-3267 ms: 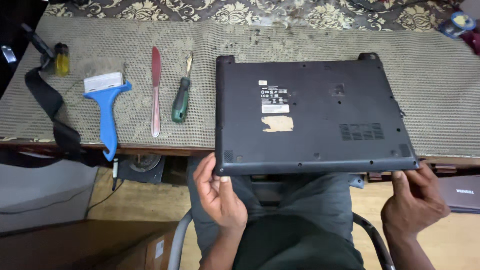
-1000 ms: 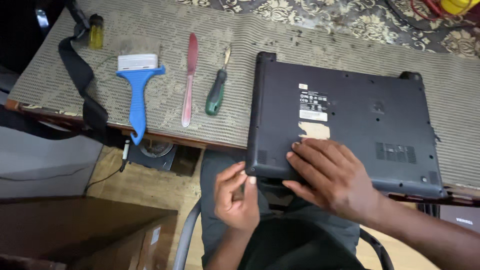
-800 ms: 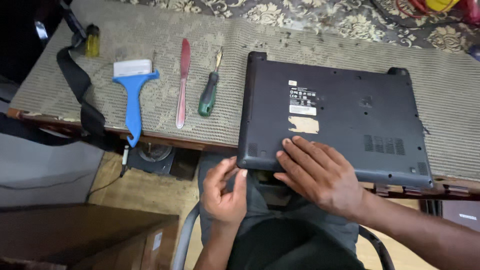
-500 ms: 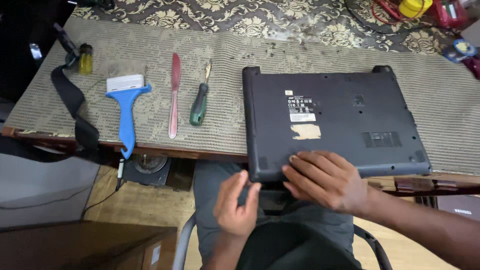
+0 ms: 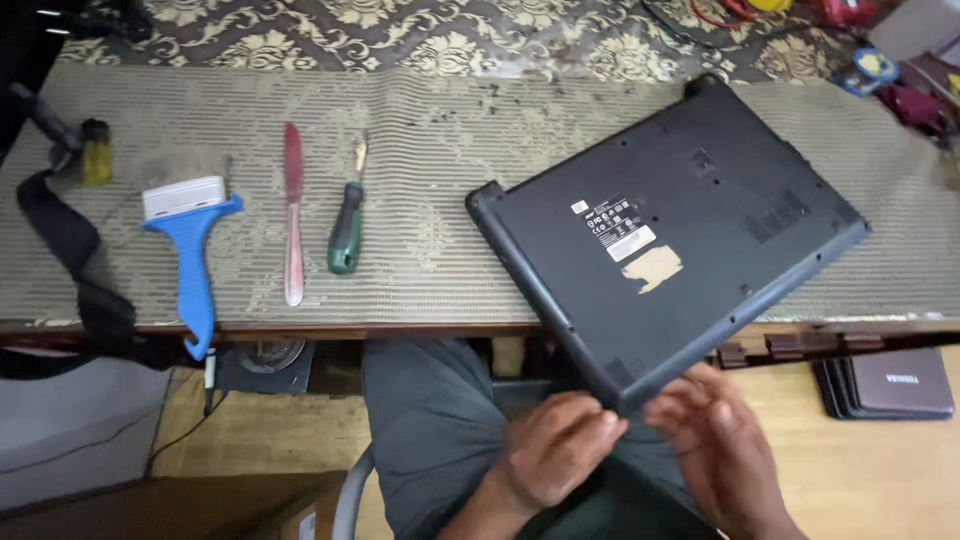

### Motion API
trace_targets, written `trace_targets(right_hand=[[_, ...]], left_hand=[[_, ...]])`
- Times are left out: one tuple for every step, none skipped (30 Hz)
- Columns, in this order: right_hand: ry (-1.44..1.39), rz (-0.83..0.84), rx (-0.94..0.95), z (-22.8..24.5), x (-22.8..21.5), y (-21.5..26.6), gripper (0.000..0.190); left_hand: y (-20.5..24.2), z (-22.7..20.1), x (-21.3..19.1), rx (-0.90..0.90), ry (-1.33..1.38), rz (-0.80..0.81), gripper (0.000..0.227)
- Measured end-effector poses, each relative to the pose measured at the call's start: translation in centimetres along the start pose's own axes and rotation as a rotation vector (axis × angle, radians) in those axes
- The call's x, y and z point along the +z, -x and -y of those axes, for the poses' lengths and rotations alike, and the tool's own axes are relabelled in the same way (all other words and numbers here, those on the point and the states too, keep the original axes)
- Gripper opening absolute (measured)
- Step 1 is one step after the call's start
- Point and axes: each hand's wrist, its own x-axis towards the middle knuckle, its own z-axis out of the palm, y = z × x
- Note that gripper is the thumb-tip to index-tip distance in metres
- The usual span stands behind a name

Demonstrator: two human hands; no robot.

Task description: The person disassembles a laptop by first removing the battery, then using a prying tool and a screwdriver to open the bottom case. They remove the back cover to expose the internal components, including the motherboard and hard drive.

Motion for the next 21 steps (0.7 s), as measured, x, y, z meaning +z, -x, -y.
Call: trace_targets(right_hand=[[-0.303, 0.285, 0.075, 1.7, 1.3, -0.2, 0.049], [-0.608, 0.567, 0.157, 3.4, 2.7, -0.5, 0.064], [-0.612, 0.556, 0.153, 3.8, 3.0, -0.7, 0.064], [-0.53, 0.293, 0.251, 4.3, 3.2, -0.9, 0.059], [-0.446, 0.034, 0.358, 4.7, 3.5, -1.1, 0.06], [-0.447, 0.023, 0.354, 5.4, 3.7, -1.1, 0.06], [-0.439, -0.039, 0.357, 6.1, 3.9, -1.0, 0.061], [-0.429, -0.102, 0.362, 6.7, 4.0, -0.9, 0.062], [-0.429, -0.115, 0.357, 4.9, 2.3, -1.0, 0.062], [-0.437, -0.109, 0.251, 3.0, 0.5, -1.1, 0.059], [-0.445, -0.1, 0.144, 1.2, -1.3, -1.2, 0.056], [-0.445, -0.103, 0.142, 1.4, -1.4, -1.0, 0.056], [-0.421, -0.044, 0.097, 1.6, -1.4, -0.7, 0.062], [-0.401, 0.015, 0.057, 1.8, -1.3, -0.4, 0.067], [-0.403, 0.011, 0.058, 1.0, -1.7, -0.1, 0.067], [-0.395, -0.057, 0.031, 0.2, -2.0, 0.2, 0.069], [-0.387, -0.125, 0.005, -0.6, -2.4, 0.4, 0.071], [-0.387, -0.134, 0.004, -0.6, -2.1, 0.4, 0.071], [-0.354, -0.128, -0.027, -0.7, -1.7, 0.5, 0.074], [-0.321, -0.125, -0.063, -0.8, -1.4, 0.4, 0.078], [-0.322, -0.136, -0.067, -1.2, -1.5, 0.3, 0.078]], left_hand=[[-0.8, -0.4, 0.1, 0.031, 0.067, 0.075, 0.027], [-1.6, -0.6, 0.1, 0.065, 0.134, 0.15, 0.018], [-1.8, -0.8, 0.2, 0.068, 0.143, 0.158, 0.018], [-2.0, -0.9, 0.3, 0.049, 0.155, 0.214, 0.017], [-2.3, -0.9, 0.4, 0.031, 0.167, 0.27, 0.015], [-1.8, 0.3, 0.2, 0.035, 0.178, 0.274, 0.015], [-1.4, 1.7, -0.1, 0.042, 0.161, 0.341, 0.02], [-0.9, 3.0, -0.3, 0.049, 0.146, 0.407, 0.027], [-2.4, 3.9, -1.0, 0.052, 0.159, 0.41, 0.027], [-3.9, 4.8, -1.6, -0.006, -0.19, 0.366, 0.041], [-5.4, 5.7, -2.3, -0.065, -0.537, 0.315, 0.057], [-6.6, 6.1, -2.9, -0.064, -0.534, 0.314, 0.057], [-7.7, 6.6, -3.5, -0.094, -0.59, 0.453, 0.075], [-8.8, 7.0, -4.2, -0.125, -0.648, 0.596, 0.094], [-9.4, 6.9, -4.3, -0.123, -0.646, 0.6, 0.094], [-10.1, 6.9, -4.4, -0.065, -0.642, 0.643, 0.09], [-10.7, 6.9, -4.3, -0.007, -0.637, 0.685, 0.087], [-10.3, 6.7, -3.9, -0.003, -0.63, 0.69, 0.087], [-9.9, 6.5, -3.5, 0.056, -0.691, 0.762, 0.099], [-9.6, 6.3, -3.0, 0.121, -0.751, 0.831, 0.112], [-9.2, 5.3, -1.9, 0.13, -0.743, 0.834, 0.112]])
